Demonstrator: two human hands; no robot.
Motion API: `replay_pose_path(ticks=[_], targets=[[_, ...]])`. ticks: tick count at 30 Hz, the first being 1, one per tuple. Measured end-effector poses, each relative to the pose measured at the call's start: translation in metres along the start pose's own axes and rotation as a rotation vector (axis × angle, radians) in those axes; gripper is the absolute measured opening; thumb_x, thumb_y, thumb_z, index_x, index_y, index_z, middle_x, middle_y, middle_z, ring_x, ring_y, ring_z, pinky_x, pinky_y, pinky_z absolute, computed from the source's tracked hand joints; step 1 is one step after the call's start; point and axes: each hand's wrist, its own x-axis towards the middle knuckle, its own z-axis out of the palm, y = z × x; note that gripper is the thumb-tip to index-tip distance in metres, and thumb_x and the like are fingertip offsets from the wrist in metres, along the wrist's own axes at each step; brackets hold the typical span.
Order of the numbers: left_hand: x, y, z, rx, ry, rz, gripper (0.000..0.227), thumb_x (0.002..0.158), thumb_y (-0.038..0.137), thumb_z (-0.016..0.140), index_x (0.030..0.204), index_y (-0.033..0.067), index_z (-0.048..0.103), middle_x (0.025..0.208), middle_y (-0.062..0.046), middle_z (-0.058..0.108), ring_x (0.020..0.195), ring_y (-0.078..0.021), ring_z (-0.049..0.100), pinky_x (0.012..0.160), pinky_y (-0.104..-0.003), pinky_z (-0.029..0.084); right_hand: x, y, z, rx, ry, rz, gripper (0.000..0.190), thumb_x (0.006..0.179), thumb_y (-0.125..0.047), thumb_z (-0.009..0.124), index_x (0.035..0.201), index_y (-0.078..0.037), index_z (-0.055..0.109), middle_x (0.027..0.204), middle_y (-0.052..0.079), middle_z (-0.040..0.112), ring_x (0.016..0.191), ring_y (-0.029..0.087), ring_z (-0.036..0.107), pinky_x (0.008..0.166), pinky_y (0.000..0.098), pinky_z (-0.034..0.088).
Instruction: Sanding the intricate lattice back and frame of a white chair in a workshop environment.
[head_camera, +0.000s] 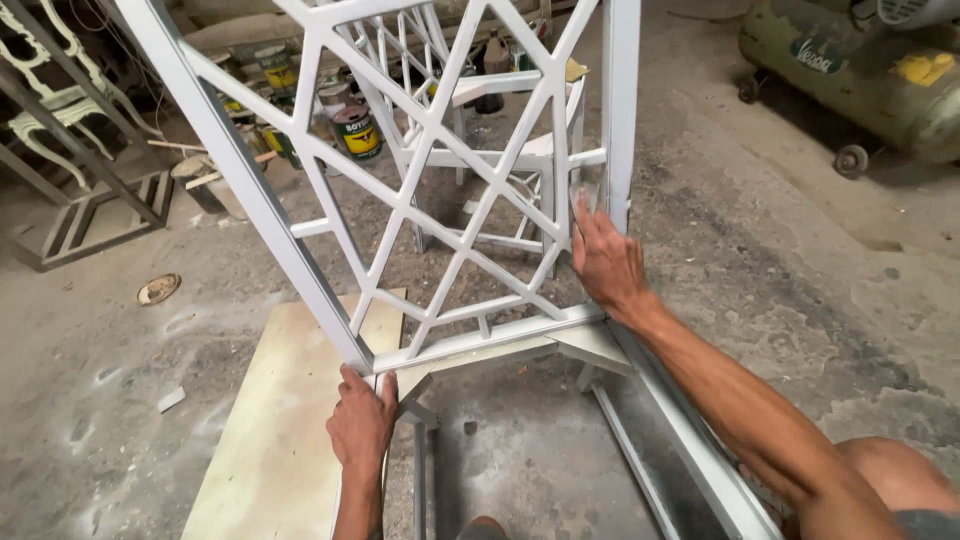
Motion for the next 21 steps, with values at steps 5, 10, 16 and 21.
replay_pose_path(ticks=[5, 10, 16, 21], targets=[[0.001, 0.001, -0.002, 0.000, -0.016, -0.011, 0.065, 0.101, 0.057, 0.040, 0.138, 0.0032, 0.037, 0.107, -0.022, 0.068, 0.087, -0.0492, 0.070, 0.074, -0.060, 0.053, 0.014, -0.002, -0.008, 0.039, 0.161, -0.077, 0.059, 0.114, -0.010, 0.049, 0.166, -0.015, 0.021, 0.129, 0.023, 0.065, 0.046, 0.007, 0.036, 0.035, 0.0225, 0.041], [0.001, 0.004, -0.006, -0.007, -0.036, -0.017, 0.071, 0.101, 0.057, 0.039, 0.144, 0.0010, 0.035, 0.112, -0.024, 0.067, 0.089, -0.0499, 0.070, 0.076, -0.061, 0.052, 0.026, 0.008, 0.016, -0.010, 0.117, -0.044, 0.065, 0.115, -0.012, 0.053, 0.169, -0.023, 0.018, 0.087, 0.002, 0.051, 0.052, 0.010, 0.039, 0.038, 0.0228, 0.045], [0.002, 0.003, -0.005, -0.002, -0.047, -0.022, 0.070, 0.101, 0.057, 0.039, 0.143, 0.0016, 0.036, 0.112, -0.023, 0.067, 0.089, -0.0491, 0.071, 0.075, -0.060, 0.053, 0.033, 0.008, 0.001, -0.001, 0.112, 0.059, 0.064, 0.112, -0.009, 0.053, 0.166, -0.014, 0.021, 0.100, 0.013, 0.065, 0.053, 0.011, 0.043, 0.040, 0.0262, 0.048], [0.005, 0.003, -0.006, -0.035, -0.016, 0.001, 0.068, 0.101, 0.055, 0.040, 0.142, 0.0008, 0.036, 0.109, -0.025, 0.067, 0.089, -0.0504, 0.070, 0.075, -0.062, 0.052, 0.035, 0.006, -0.002, -0.040, 0.103, 0.061, 0.065, 0.110, -0.008, 0.053, 0.166, -0.010, 0.020, 0.107, 0.016, 0.065, 0.052, 0.012, 0.044, 0.040, 0.0260, 0.046]])
